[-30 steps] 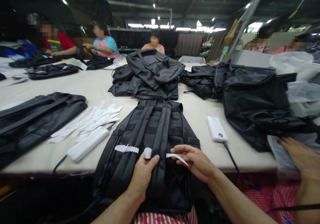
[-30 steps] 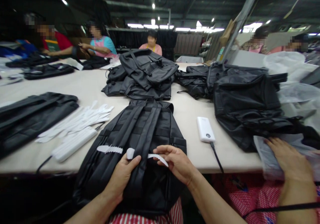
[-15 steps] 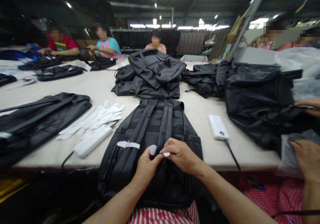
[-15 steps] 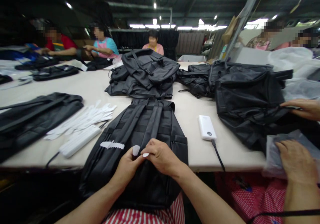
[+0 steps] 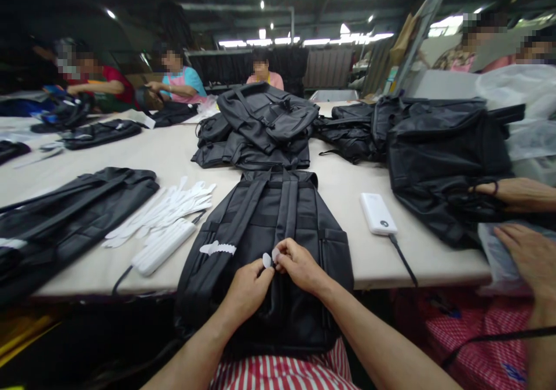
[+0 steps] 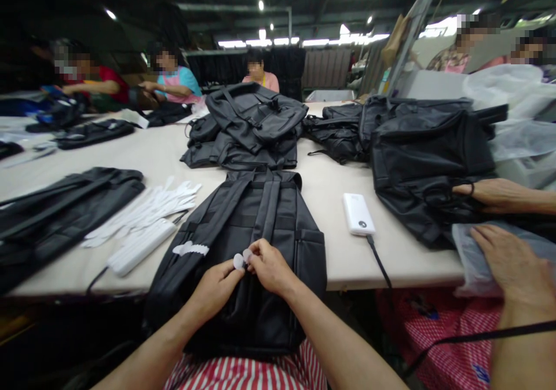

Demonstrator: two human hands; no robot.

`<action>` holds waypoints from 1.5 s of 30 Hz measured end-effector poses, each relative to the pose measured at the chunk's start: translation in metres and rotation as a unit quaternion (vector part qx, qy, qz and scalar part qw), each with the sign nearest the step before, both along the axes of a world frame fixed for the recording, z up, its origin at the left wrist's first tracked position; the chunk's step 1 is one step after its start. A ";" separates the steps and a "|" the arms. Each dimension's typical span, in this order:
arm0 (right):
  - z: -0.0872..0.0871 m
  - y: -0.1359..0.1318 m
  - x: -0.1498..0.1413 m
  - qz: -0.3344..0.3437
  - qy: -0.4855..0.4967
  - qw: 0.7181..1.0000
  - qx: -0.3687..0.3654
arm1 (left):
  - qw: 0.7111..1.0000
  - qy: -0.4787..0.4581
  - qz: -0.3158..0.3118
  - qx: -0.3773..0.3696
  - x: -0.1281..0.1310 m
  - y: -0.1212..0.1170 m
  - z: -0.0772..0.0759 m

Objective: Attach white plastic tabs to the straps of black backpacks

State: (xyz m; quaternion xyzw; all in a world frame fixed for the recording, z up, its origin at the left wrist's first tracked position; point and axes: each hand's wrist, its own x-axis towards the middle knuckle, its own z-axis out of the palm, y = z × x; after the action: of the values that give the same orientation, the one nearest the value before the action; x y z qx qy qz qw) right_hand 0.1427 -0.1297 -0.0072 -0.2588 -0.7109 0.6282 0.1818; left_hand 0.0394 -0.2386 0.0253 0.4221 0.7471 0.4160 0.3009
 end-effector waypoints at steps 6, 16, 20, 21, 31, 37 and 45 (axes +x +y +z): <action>0.004 -0.005 0.001 0.000 0.012 0.992 0.126 | 0.985 0.175 0.007 0.007 -0.003 -0.006 0.006; 0.006 -0.003 -0.004 0.002 -0.005 1.000 0.006 | 0.995 0.048 0.088 0.001 -0.012 -0.002 -0.009; 0.005 -0.004 -0.005 -0.019 -0.006 0.999 0.041 | 0.993 0.037 0.112 0.011 -0.012 -0.001 -0.008; 0.005 -0.005 -0.005 -0.025 -0.009 0.998 0.059 | 0.993 0.035 0.113 0.015 -0.011 -0.002 -0.009; 0.014 -0.013 -0.009 -0.058 -0.076 0.973 0.210 | 0.992 0.012 0.114 0.048 -0.008 -0.007 -0.016; 0.011 -0.015 -0.013 -0.063 -0.112 0.957 0.259 | 0.992 0.053 0.111 0.040 -0.008 -0.011 -0.022; 0.013 -0.019 -0.015 -0.080 -0.127 0.951 0.269 | 0.992 0.033 0.109 0.052 -0.008 -0.013 -0.023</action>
State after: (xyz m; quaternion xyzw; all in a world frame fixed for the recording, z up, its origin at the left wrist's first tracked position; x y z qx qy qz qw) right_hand 0.1274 -0.1490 0.0057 -0.3340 -0.8479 0.3587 0.2023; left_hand 0.0315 -0.2513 0.0021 0.3664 0.7759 0.4702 0.2065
